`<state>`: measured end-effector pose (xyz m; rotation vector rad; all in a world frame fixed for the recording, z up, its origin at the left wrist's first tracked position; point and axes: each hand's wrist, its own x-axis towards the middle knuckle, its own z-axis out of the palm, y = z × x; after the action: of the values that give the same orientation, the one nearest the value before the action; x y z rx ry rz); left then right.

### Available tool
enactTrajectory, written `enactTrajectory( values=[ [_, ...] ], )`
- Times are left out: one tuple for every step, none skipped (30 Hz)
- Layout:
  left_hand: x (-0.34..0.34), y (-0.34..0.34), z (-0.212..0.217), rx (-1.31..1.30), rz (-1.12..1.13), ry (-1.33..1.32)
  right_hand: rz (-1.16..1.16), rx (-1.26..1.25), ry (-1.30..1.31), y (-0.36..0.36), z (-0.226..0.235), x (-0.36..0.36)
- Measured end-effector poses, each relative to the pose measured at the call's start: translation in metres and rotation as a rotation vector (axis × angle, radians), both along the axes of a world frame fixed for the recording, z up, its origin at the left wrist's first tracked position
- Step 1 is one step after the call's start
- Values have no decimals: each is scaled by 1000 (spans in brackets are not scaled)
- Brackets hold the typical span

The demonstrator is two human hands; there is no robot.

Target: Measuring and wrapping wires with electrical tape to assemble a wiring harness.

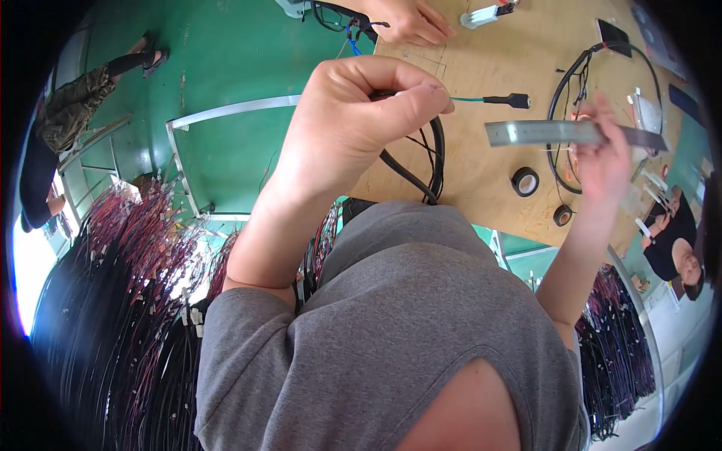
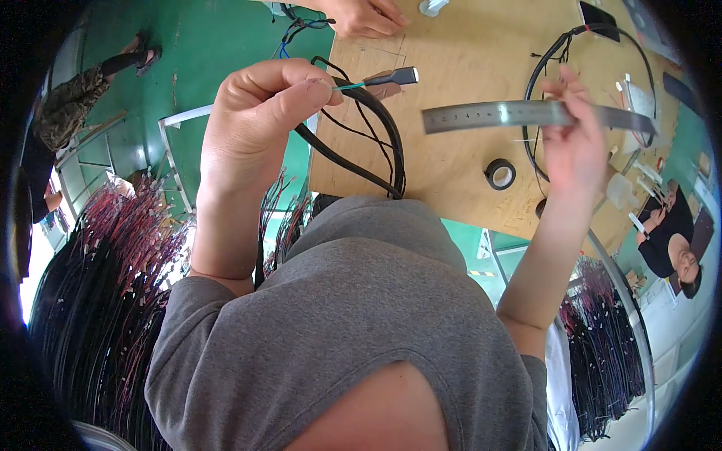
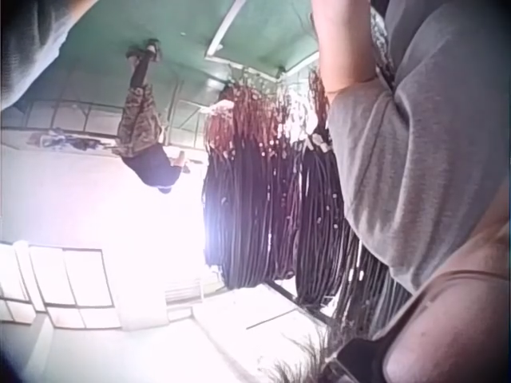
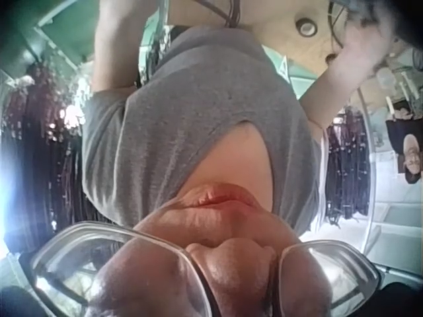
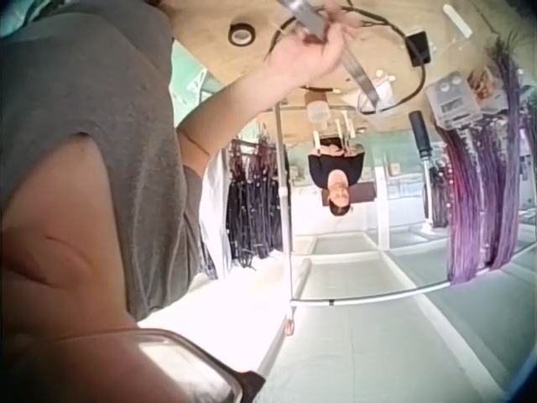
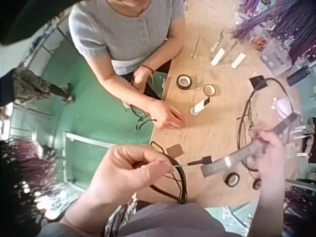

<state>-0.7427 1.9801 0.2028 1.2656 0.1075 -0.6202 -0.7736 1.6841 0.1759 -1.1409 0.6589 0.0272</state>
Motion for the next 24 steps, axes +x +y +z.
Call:
enactTrajectory(
  values=[
    [0, -1, 0, -31, 30, 8, 69, 28, 58, -26, -29, -3],
    [0, -4, 1, -42, 24, 2, 134, 53, 114, -49, -60, -9],
    [-1, -6, 2, -39, 28, 5, 39, 25, 172, -54, -83, -13],
    [-3, -7, 3, -33, 39, 6, -50, 1, 227, -57, -100, -15],
    [-4, -9, 4, -38, 41, 0, -28, 29, 256, -60, -109, -16],
    [-5, -12, 6, -27, 39, -10, -9, 56, 284, -64, -116, -17],
    [-7, -14, 7, -12, 32, -18, 8, 52, 260, -70, -124, -17],
    [-8, -16, 9, -19, 21, -23, -4, 47, 255, -72, -132, -15],
    [-9, -19, 11, -25, 46, -31, -22, 80, 221, -77, -139, -13],
    [-10, -21, 12, -33, 69, -36, -43, 111, 190, -81, -140, -16],
    [-9, -24, 7, 5, 104, -38, -78, 14, 244, -67, -132, -17],
    [-8, -27, 1, 40, 134, -39, -100, -176, 292, -52, -125, -21],
    [-10, -28, -1, 1, 165, -66, -122, -373, 339, -41, -113, -32],
    [-12, -28, 0, 20, 189, -97, -119, -475, 284, -37, -106, -47],
    [-14, -27, 0, 39, 212, -126, 37, -715, 247, -36, -99, -69],
    [-16, -25, -3, 89, 253, -123, 197, -952, 209, -39, -95, -92],
    [-13, -26, -3, 42, 230, -156, 223, -1229, 232, -56, -121, -135],
    [-12, -28, -5, 61, 259, -158, 285, -1308, 153, -43, -116, -150],
    [-10, -29, -5, 84, 290, -162, 349, -1381, 70, -19, -107, -163],
    [-9, -28, -8, 98, 304, -141, 360, -1392, 97, -5, -104, -172],
    [-7, -26, -9, 110, 313, -120, 367, -1403, 128, 5, -101, -178],
    [-5, -23, -9, 133, 309, -99, 400, -1428, 132, 11, -107, -179],
    [-6, -25, -7, 138, 300, -109, 386, -1422, 131, 8, -113, -184],
    [-8, -26, -5, 132, 282, -112, 417, -1495, 116, 3, -119, -189]
  ],
)
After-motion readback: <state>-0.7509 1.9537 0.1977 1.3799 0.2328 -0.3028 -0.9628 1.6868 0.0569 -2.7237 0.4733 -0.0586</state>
